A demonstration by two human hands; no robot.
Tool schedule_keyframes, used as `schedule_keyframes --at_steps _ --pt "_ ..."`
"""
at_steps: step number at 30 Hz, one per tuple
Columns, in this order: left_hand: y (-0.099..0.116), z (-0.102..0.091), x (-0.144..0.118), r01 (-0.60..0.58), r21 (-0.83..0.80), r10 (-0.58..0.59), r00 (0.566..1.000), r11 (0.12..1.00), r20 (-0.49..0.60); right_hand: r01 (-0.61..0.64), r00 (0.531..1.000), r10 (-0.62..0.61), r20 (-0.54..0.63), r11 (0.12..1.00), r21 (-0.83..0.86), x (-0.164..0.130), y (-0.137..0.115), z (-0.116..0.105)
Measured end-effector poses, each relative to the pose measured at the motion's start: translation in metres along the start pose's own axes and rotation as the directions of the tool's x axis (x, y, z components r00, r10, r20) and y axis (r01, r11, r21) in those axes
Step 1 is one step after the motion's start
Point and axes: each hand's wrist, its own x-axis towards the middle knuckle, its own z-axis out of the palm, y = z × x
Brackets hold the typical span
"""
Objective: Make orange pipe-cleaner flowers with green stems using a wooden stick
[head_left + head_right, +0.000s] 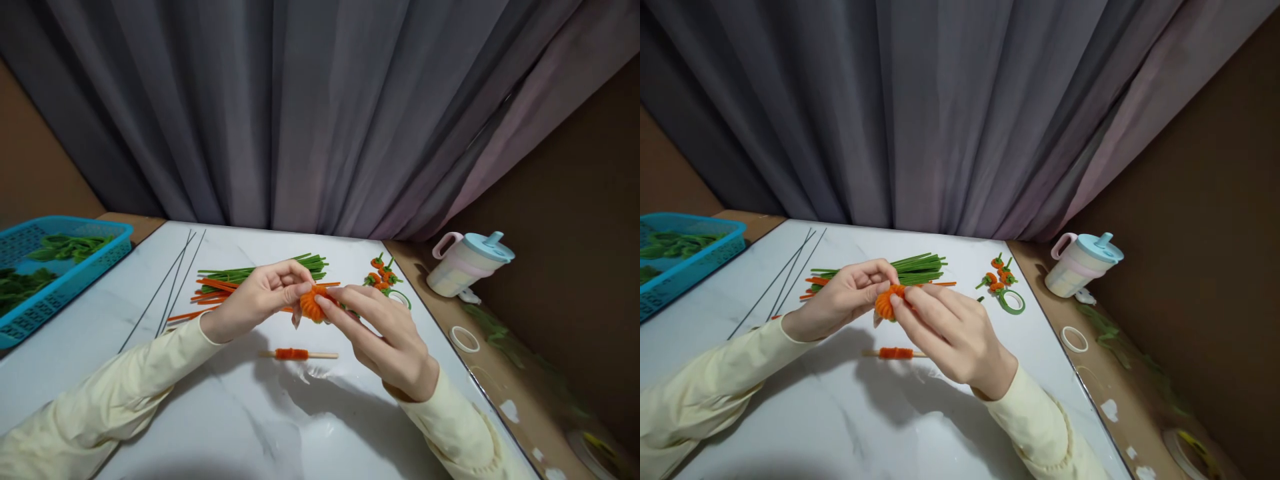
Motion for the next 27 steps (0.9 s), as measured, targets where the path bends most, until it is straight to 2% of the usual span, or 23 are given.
schedule_keyframes --at_steps 6,13,16,19,22,27 --pt "-0.003 0.002 -0.001 0.023 -0.002 -0.023 1.000 1.000 0.011 -0.027 0.999 0.029 -0.042 0.998 0.055 -0.005 -0.002 0.006" --pt "-0.005 0.004 -0.003 0.046 -0.040 -0.045 0.999 0.998 0.021 -0.047 0.997 0.049 -0.052 0.999 0.025 -0.008 -0.008 0.008" --pt "-0.002 0.003 -0.002 0.030 -0.033 -0.030 1.000 0.999 0.001 -0.044 0.999 0.045 -0.020 0.996 0.072 -0.007 -0.004 0.008" --pt "0.002 0.000 0.000 0.020 -0.034 -0.021 0.999 0.999 -0.036 -0.061 0.996 0.069 -0.048 0.985 0.159 -0.005 0.003 0.009" --pt "0.004 -0.003 0.001 0.055 -0.069 -0.060 0.995 0.996 -0.079 -0.060 0.996 0.073 -0.057 0.976 0.207 -0.004 0.009 0.013" --pt "0.004 -0.001 0.000 0.144 -0.113 -0.155 0.983 0.983 -0.098 -0.074 0.992 0.087 -0.093 0.988 0.134 -0.003 0.007 0.018"
